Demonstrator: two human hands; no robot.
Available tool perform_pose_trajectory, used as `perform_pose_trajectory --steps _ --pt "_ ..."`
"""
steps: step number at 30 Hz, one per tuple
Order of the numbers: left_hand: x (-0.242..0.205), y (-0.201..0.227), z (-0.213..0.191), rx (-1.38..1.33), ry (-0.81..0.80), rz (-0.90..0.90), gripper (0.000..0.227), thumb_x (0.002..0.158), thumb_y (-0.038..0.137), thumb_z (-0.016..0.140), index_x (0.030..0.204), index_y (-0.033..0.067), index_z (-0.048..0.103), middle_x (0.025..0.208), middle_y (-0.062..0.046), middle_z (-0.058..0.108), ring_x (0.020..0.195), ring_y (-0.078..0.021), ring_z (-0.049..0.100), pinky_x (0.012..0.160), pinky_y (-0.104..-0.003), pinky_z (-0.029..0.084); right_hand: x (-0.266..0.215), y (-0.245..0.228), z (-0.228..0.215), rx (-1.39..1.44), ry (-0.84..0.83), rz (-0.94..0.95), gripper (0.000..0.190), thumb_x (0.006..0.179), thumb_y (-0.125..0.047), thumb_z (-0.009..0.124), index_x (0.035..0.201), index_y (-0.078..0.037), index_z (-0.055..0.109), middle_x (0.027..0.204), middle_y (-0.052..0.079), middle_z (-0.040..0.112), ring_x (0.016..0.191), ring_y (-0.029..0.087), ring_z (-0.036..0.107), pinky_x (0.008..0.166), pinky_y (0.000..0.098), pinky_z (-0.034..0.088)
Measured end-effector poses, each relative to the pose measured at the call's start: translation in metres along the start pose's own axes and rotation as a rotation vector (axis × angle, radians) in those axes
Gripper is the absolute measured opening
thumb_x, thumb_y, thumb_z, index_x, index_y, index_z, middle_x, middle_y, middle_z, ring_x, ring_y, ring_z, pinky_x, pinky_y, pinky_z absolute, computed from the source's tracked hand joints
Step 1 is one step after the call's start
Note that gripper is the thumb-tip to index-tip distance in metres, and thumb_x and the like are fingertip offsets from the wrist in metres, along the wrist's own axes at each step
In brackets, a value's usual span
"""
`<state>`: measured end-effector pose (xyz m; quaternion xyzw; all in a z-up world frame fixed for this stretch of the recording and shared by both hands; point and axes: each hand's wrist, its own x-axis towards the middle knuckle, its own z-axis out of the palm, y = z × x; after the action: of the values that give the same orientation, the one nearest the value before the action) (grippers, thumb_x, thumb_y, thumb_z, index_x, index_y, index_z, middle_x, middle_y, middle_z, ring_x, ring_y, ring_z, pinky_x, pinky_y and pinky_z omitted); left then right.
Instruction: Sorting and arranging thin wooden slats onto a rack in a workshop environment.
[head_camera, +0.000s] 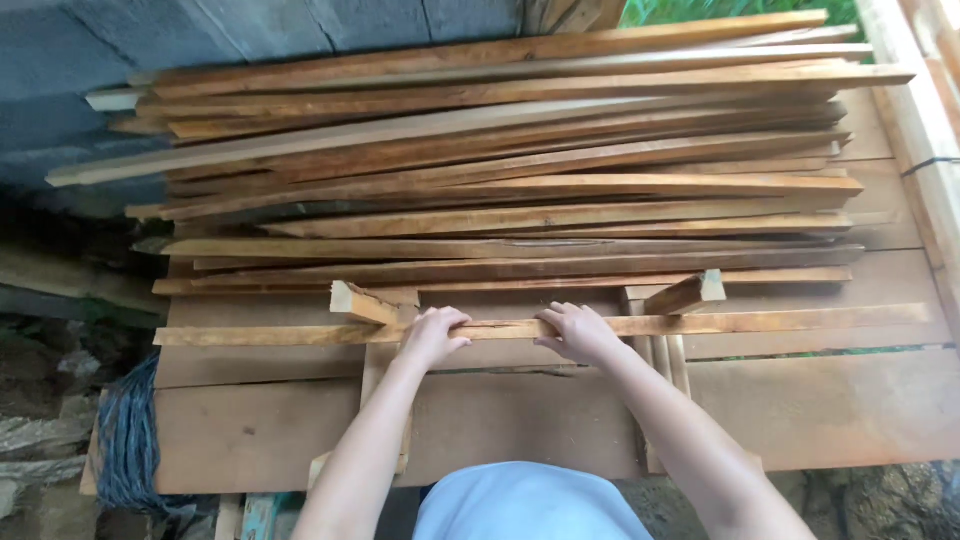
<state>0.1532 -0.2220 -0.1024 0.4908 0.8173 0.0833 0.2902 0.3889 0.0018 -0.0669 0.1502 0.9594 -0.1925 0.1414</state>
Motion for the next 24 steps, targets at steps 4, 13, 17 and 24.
perform_pose_trajectory --steps 4,13,17,24 --pt "0.010 -0.019 0.027 -0.044 0.003 -0.042 0.046 0.081 0.039 0.084 0.125 0.0346 0.071 0.128 0.013 0.069 0.125 -0.0205 0.062 0.107 -0.045 0.047 0.010 0.000 0.011 0.004 -0.056 -0.016 0.049 0.090 -0.050 0.068 0.130 -0.024 0.060 0.115 0.000 0.065 0.115 0.025 0.064 0.096 0.0452 0.053" --pt "0.016 -0.031 0.045 0.005 -0.009 -0.073 0.044 0.085 0.036 0.080 0.128 0.0333 0.070 0.125 0.008 0.073 0.124 -0.0181 0.065 0.110 -0.040 0.042 0.027 0.015 0.053 -0.069 -0.120 0.032 0.046 0.092 -0.058 0.058 0.126 -0.028 0.057 0.117 -0.004 0.065 0.120 0.019 0.062 0.112 0.0497 0.042" --pt "0.014 -0.039 0.064 -0.004 0.032 -0.082 0.047 0.082 0.039 0.083 0.127 0.0360 0.069 0.124 0.011 0.073 0.125 -0.0139 0.063 0.114 -0.036 0.036 0.024 0.006 0.054 -0.025 -0.185 0.108 0.047 0.095 -0.056 0.057 0.135 -0.031 0.054 0.127 -0.004 0.064 0.127 0.019 0.060 0.108 0.0474 0.044" --pt "-0.036 -0.029 0.072 -0.109 0.037 -0.109 0.048 0.078 0.036 0.087 0.124 0.0341 0.072 0.122 0.008 0.076 0.123 -0.0172 0.065 0.111 -0.036 0.040 -0.021 -0.031 0.052 0.070 -0.196 0.137 0.051 0.094 -0.060 0.054 0.132 -0.026 0.060 0.125 0.005 0.071 0.124 0.026 0.064 0.107 0.0513 0.044"
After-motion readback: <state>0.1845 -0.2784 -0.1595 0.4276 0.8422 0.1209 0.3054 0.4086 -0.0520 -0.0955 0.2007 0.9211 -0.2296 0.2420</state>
